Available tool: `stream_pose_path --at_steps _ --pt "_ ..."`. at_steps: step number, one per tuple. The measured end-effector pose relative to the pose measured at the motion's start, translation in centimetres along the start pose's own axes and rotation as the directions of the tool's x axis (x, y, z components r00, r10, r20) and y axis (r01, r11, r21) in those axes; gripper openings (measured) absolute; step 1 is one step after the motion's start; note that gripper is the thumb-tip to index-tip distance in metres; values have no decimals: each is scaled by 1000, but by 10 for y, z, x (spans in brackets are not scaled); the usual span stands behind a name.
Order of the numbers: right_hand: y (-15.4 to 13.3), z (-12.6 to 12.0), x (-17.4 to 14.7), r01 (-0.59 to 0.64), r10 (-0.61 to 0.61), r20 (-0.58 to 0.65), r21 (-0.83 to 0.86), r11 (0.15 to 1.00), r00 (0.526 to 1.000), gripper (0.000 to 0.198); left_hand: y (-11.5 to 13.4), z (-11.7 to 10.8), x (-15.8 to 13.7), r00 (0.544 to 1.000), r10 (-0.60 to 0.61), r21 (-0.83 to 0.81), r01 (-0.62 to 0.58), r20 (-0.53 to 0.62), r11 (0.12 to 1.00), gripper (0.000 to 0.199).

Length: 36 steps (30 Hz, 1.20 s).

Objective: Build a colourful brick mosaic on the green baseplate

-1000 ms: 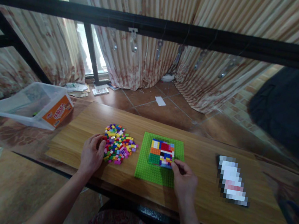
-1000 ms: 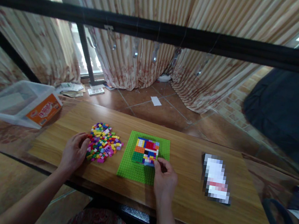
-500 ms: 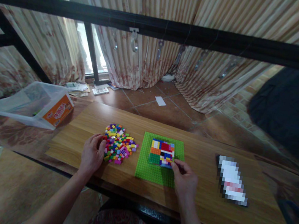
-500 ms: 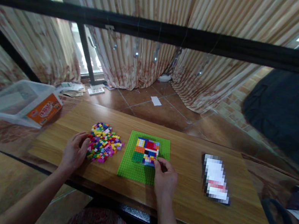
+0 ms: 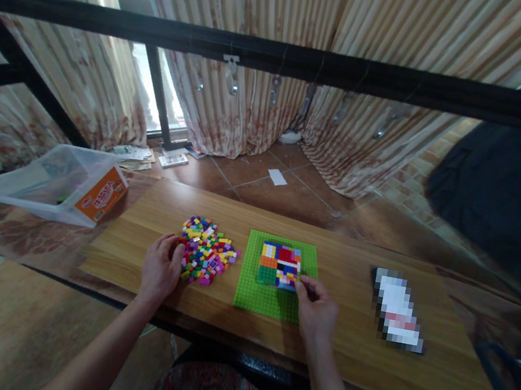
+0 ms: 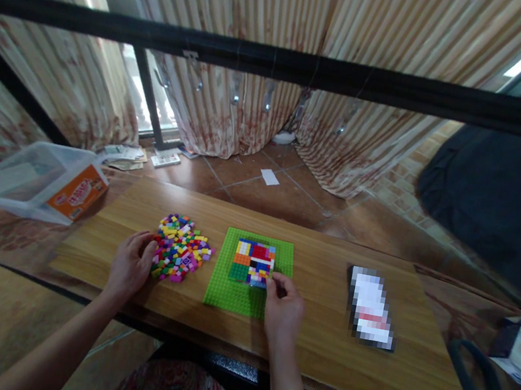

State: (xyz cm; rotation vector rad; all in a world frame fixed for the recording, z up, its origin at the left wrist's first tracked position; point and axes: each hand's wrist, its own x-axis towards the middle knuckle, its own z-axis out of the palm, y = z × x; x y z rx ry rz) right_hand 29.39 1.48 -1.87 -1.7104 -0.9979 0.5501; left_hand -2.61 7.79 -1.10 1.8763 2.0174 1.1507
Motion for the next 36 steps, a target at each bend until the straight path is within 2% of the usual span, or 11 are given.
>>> stream_pose_path --at_steps 7,12,21,29,31,33,35,36 --pt "-4 -6 2 -43 43 39 12 999 998 40 -3 1 2 999 49 6 -49 -5 999 36" --pt "-3 -10 6 -102 100 46 39 994 994 49 -5 2 2 997 81 23 -81 4 996 35" --pt "-21 -5 -3 -41 51 57 -156 987 997 47 -3 1 1 999 44 25 -45 6 999 35" --pt "-22 -9 -14 -10 18 29 -265 964 999 46 0 1 -2 1000 -4 -5 4 0 1000 36" --pt "-27 -9 -17 32 -41 -22 -296 955 999 44 0 0 -3 1000 -10 -18 10 0 1000 35" --pt "-37 -4 -21 147 -179 -72 -321 935 981 40 1 0 -3 1000 -18 -27 18 6 999 35" --pt "-52 8 -26 325 -350 -26 -308 894 936 34 1 0 -3 1000 -29 -31 29 11 999 34" --pt "-60 17 -29 417 -420 50 -276 866 906 30 2 0 -3 999 -34 -33 35 14 999 34"
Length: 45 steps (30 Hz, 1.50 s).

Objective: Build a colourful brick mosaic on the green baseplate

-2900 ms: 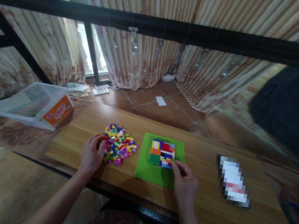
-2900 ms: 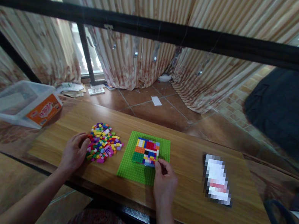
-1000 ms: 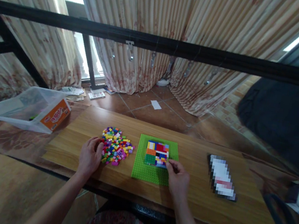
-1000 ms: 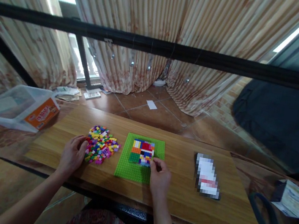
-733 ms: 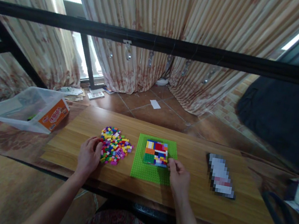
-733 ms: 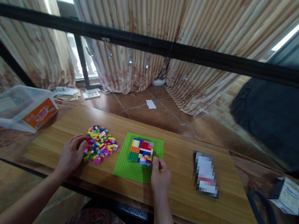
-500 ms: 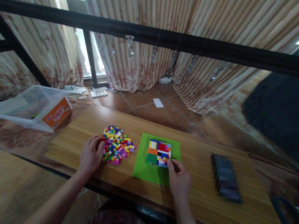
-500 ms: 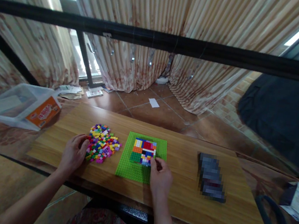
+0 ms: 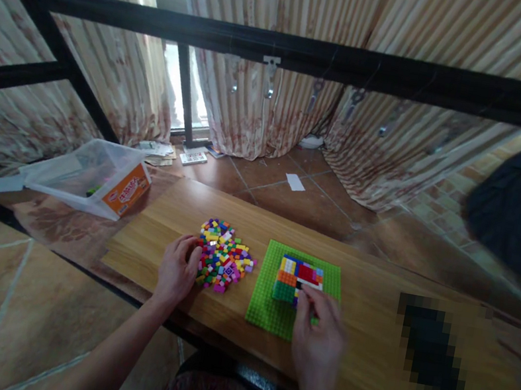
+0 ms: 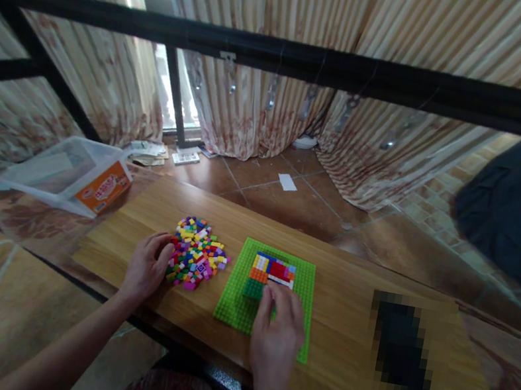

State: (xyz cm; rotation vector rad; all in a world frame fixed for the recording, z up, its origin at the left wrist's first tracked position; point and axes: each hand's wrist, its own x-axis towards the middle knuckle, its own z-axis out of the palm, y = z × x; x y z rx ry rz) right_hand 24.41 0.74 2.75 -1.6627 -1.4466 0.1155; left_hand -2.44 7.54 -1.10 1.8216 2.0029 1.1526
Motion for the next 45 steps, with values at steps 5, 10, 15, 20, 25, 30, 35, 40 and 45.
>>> stream_pose_path --at_steps 5,10,15,20,25,30,35,40,45 --pt "-38 51 6 242 -209 390 -37 969 897 28 2 -1 0 1000 -12 -5 12 8 1000 33" --pt "-43 84 8 233 -71 508 -261 937 858 28 4 -2 -1 1000 -18 -18 18 0 1000 32" --pt "-47 85 9 250 -13 537 -370 895 843 23 4 -2 0 1000 -19 -19 19 5 1000 33" --pt "-52 85 9 229 4 531 -373 899 848 23 1 -2 2 1000 2 -22 -2 10 1000 33" --pt "-54 82 8 221 -23 529 -314 923 848 24 -1 -3 4 1000 18 -3 -18 25 1000 33" --pt "-59 75 7 185 -51 478 -237 954 877 29 -4 -3 6 999 35 6 -35 26 999 35" --pt "-56 41 -6 37 -36 341 6 999 939 26 -6 -3 8 998 39 23 -40 55 999 38" --pt "-18 -8 -24 -165 123 205 202 965 971 21 -6 -3 8 998 33 37 -35 44 999 39" --pt "33 -34 -26 -361 346 110 187 914 932 26 -4 -3 8 997 67 39 -68 34 997 37"
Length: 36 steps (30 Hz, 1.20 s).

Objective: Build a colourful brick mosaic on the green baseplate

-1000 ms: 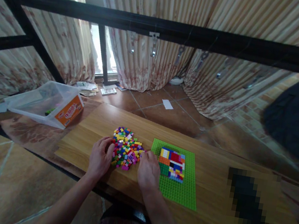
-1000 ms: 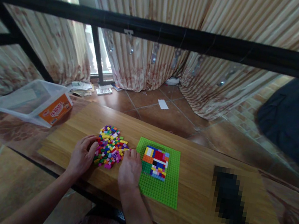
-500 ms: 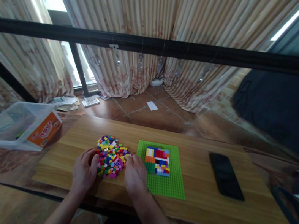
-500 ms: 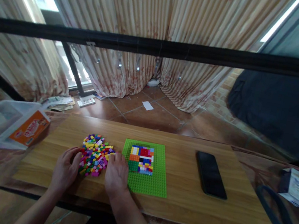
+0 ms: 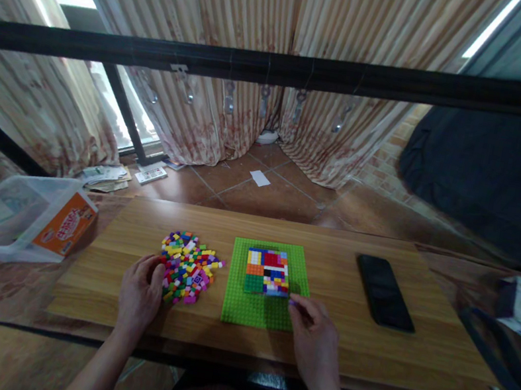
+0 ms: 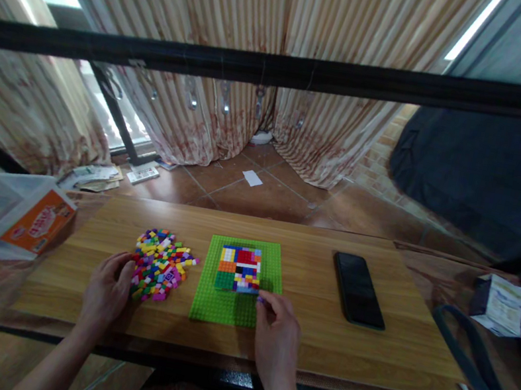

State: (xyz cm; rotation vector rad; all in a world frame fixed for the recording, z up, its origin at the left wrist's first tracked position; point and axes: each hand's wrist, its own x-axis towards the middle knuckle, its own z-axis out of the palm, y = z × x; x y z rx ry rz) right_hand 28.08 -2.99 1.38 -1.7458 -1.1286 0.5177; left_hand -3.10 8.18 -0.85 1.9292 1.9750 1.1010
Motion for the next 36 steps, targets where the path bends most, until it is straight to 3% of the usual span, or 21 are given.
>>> stream_pose_path --at_steps 3,13,25,36 --pt "9 -3 9 -60 60 -13 -5 998 998 30 1 0 0 1000 5 5 -5 1 1000 37" --pt "-1 9 20 51 -52 -3 -160 986 999 33 2 -1 -1 1000 -5 10 5 3 1000 37" --pt "7 11 22 1 0 12 -55 998 1000 38 3 -1 -2 1000 -14 -15 14 5 1000 34" --pt "15 4 29 -154 152 30 65 986 988 48 7 -2 -3 999 -31 -2 31 12 1000 36"
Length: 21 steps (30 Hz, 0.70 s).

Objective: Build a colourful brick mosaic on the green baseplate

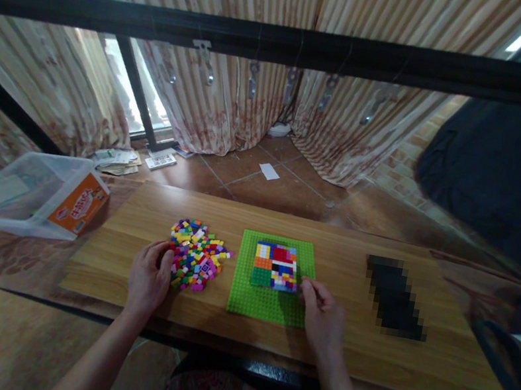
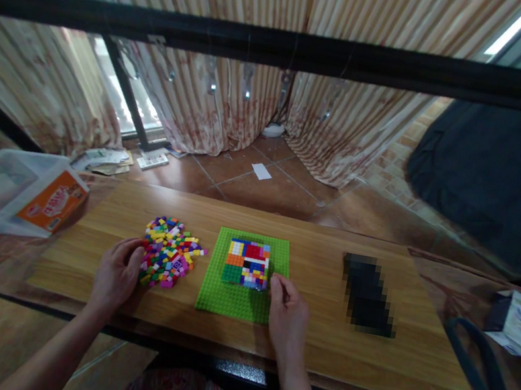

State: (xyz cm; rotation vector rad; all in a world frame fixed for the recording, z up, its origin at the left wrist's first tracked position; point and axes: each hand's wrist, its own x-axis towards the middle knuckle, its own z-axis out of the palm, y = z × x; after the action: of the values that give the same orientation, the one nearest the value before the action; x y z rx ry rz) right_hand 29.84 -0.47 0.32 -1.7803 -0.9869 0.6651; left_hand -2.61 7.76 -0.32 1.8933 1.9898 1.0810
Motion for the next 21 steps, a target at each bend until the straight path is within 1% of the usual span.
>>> stream_pose_path --at_steps 6,14,21 --pt "-4 4 5 16 -15 10 -41 999 1000 43 0 0 -1 1000 -5 5 5 0 1000 36" --pt "-2 4 9 11 -11 -1 -23 1000 1000 40 -4 4 0 1000 15 1 -15 -16 1000 36" --pt "-4 4 9 17 -17 -13 -18 1000 1000 36 -5 4 -1 1000 -1 1 2 -24 1000 35"
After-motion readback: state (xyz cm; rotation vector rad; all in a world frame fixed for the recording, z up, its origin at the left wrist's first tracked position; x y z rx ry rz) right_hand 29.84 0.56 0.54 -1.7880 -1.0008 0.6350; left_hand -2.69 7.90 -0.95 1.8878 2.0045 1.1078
